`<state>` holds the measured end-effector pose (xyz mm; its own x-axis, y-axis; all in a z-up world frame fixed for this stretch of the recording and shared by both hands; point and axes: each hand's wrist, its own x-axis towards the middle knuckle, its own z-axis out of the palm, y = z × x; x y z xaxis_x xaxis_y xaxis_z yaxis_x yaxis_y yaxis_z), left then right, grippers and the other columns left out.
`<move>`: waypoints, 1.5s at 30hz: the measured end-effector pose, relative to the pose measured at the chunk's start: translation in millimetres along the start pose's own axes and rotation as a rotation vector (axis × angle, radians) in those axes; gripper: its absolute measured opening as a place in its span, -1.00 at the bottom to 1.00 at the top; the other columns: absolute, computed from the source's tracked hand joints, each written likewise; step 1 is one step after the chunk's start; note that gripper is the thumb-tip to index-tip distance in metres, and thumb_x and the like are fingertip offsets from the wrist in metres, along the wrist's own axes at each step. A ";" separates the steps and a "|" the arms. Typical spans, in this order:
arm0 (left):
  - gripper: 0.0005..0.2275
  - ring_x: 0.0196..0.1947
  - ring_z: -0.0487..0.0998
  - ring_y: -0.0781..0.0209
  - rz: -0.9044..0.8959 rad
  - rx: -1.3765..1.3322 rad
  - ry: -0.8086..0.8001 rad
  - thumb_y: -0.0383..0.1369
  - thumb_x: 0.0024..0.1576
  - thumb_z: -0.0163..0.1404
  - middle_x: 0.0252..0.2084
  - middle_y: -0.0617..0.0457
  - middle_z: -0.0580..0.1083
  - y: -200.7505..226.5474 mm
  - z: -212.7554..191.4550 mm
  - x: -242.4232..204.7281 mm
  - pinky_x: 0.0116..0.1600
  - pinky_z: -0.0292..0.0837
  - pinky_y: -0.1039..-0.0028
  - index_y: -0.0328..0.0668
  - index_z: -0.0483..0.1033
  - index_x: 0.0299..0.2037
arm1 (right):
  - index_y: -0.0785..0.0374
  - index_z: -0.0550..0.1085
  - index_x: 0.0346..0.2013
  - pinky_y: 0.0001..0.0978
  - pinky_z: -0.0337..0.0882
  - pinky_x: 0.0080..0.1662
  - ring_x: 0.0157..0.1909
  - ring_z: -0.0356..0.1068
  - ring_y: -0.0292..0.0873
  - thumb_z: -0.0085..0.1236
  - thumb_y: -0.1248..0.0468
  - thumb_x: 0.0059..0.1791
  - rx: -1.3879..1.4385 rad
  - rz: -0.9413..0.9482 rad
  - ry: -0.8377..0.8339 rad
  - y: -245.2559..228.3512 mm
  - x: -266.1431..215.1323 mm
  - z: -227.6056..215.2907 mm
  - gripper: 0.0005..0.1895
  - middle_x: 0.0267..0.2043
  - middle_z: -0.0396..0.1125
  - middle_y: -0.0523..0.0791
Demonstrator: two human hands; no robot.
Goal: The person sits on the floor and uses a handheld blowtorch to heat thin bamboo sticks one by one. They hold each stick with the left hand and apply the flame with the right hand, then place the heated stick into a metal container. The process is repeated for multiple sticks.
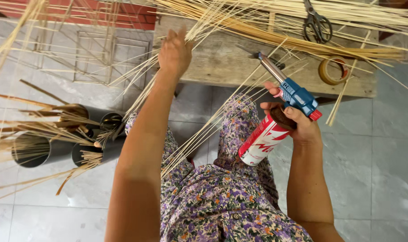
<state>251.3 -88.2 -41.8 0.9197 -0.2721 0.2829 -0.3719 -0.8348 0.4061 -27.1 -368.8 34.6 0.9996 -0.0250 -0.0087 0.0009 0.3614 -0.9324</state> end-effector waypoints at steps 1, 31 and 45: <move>-0.48 0.00 0.53 -0.34 0.051 0.060 0.099 -0.12 0.09 0.11 0.10 -0.37 0.44 2.1 6.2 2.9 -0.07 0.53 0.02 -0.21 0.39 0.22 | 0.36 0.42 0.22 -0.18 0.50 0.09 0.10 0.50 0.01 0.34 0.11 -0.10 0.000 0.003 0.011 -0.2 -3.7 -2.4 -0.34 0.46 0.25 0.14; -0.80 -0.33 0.69 0.19 -0.178 -0.622 -0.386 -0.27 0.11 0.23 -0.25 -0.01 0.66 27.3 8.7 -245.3 -0.18 0.60 0.38 -0.17 0.62 -0.16 | 0.36 0.44 0.20 -0.14 0.52 0.06 0.07 0.51 0.06 0.39 0.16 -0.09 0.077 0.044 0.032 16.1 -26.8 -5.6 -0.37 0.31 0.36 0.13; -0.90 -0.35 0.66 0.11 -0.119 -0.514 0.052 -0.38 0.12 0.19 -0.19 -0.03 0.63 41.5 -20.8 -243.3 -0.21 0.57 0.40 -0.22 0.67 -0.25 | 0.34 0.47 0.18 -0.12 0.51 0.07 0.07 0.51 0.09 0.34 0.21 -0.07 0.048 0.032 0.000 13.4 -23.0 1.0 -0.44 0.27 0.38 0.12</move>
<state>9.4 -46.7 -75.7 0.9568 -0.1547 0.2460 -0.2907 -0.5123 0.8081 -50.1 -362.4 22.6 0.9992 -0.0128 -0.0379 -0.0294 0.4060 -0.9134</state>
